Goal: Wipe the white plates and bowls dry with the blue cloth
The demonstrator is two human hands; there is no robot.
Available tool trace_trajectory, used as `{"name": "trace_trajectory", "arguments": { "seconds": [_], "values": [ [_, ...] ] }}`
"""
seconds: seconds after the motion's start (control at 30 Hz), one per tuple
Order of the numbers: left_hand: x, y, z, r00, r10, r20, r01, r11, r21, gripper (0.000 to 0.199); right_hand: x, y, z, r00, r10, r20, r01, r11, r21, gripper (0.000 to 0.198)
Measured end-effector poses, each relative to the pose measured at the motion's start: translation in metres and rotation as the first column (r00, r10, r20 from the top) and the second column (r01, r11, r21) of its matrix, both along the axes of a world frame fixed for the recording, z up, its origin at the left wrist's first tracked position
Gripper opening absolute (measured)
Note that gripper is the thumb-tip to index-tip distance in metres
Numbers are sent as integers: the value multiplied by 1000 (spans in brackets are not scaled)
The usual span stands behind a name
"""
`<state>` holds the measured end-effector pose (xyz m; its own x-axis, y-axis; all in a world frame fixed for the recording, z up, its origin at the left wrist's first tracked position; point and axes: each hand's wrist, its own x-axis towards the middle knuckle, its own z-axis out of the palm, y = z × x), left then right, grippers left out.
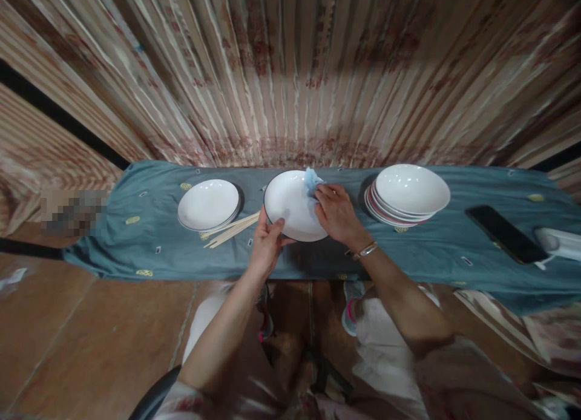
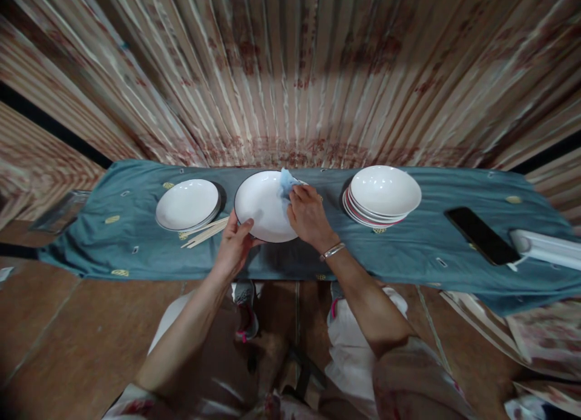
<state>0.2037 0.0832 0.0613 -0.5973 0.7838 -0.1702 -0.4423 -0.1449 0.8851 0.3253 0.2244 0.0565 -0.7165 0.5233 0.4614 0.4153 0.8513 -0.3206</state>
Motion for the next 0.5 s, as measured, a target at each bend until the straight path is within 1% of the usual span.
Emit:
{"name": "trace_trajectory", "arguments": {
  "seconds": [0.13,0.23,0.37,0.5],
  "values": [
    [4,0,2,999,-52,13,52,999,12,73,-2,1,1,999,33,-22,-34,998,-53,39],
    [7,0,3,996,-88,29,88,996,2,73,-2,2,-1,996,76,-54,-82,989,-122,43],
    [11,0,4,989,-136,49,137,991,-7,73,-1,3,-2,986,138,-91,-154,965,-210,46],
    [12,0,3,986,-159,50,160,987,-14,71,-4,0,-1,968,222,-115,-245,936,-252,47]
  ]
}}
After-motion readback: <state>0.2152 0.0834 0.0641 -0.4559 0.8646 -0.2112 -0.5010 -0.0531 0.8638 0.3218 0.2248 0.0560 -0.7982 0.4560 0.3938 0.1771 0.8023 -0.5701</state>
